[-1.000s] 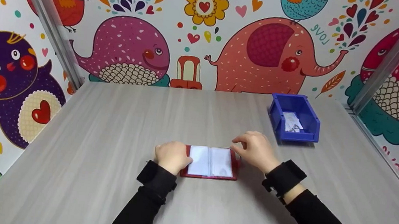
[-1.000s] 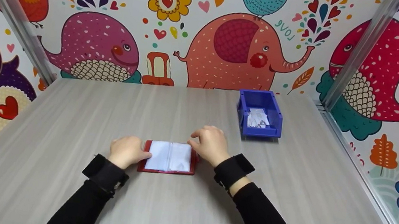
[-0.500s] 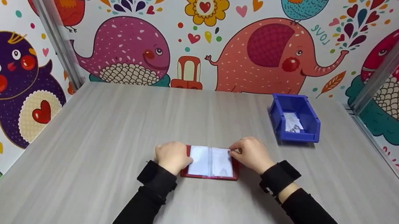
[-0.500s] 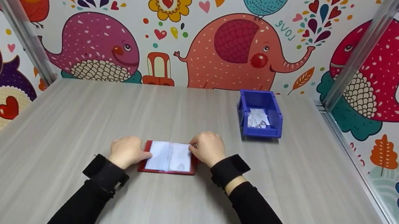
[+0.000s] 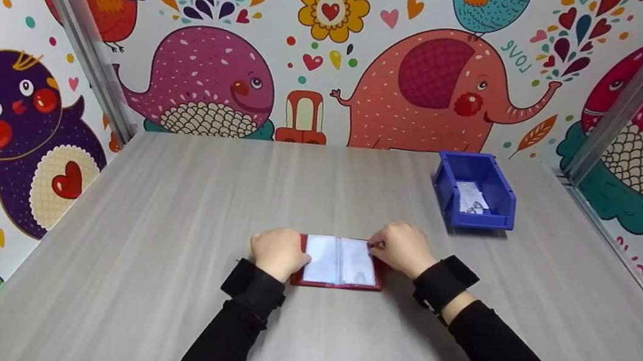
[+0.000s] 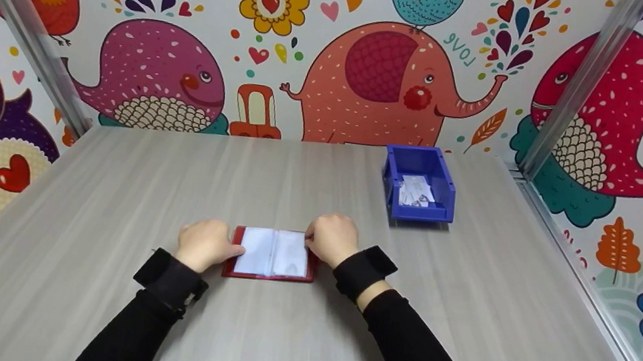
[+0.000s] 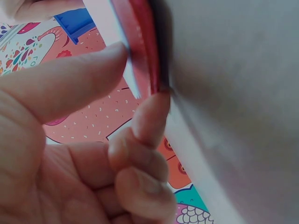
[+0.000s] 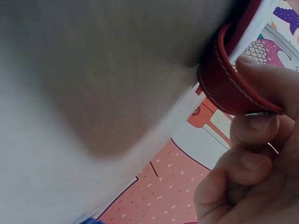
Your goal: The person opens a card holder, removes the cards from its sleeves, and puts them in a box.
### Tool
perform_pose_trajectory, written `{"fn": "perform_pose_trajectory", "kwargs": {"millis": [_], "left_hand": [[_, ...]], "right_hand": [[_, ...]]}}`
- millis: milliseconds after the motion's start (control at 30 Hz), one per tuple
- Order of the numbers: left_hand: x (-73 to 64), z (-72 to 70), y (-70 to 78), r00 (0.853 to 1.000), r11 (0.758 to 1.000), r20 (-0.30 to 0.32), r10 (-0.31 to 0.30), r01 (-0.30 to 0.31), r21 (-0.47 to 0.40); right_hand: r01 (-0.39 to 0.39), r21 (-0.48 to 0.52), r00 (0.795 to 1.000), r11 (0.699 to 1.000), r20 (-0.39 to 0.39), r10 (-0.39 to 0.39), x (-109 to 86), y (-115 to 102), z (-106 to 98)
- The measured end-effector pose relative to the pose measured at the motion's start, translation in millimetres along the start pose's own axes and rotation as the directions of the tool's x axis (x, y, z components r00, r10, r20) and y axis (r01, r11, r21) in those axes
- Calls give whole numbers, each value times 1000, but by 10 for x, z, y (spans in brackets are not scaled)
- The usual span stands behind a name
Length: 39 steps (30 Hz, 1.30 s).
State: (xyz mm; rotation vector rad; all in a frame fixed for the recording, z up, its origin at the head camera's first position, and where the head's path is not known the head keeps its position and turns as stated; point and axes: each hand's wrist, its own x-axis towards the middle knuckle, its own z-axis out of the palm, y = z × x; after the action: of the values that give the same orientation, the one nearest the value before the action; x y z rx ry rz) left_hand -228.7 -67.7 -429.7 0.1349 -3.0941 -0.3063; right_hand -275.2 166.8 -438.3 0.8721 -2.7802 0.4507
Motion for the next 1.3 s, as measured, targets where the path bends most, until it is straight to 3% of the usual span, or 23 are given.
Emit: {"fn": "perform_pose_trajectory", "kwargs": {"millis": [533, 767, 1300], "left_hand": [[-1, -8, 11, 1000, 1000, 13, -2, 2, 10], [5, -5, 2, 1000, 1000, 7, 3, -3, 5], [8, -15, 14, 1000, 1000, 29, -3, 3, 10]], "right_hand": [[10, -2, 1000, 1000, 15, -10, -4, -24, 9], [63, -11, 998, 998, -8, -63, -12, -1, 17], [100, 6, 995, 995, -16, -100, -30, -52, 31]]}}
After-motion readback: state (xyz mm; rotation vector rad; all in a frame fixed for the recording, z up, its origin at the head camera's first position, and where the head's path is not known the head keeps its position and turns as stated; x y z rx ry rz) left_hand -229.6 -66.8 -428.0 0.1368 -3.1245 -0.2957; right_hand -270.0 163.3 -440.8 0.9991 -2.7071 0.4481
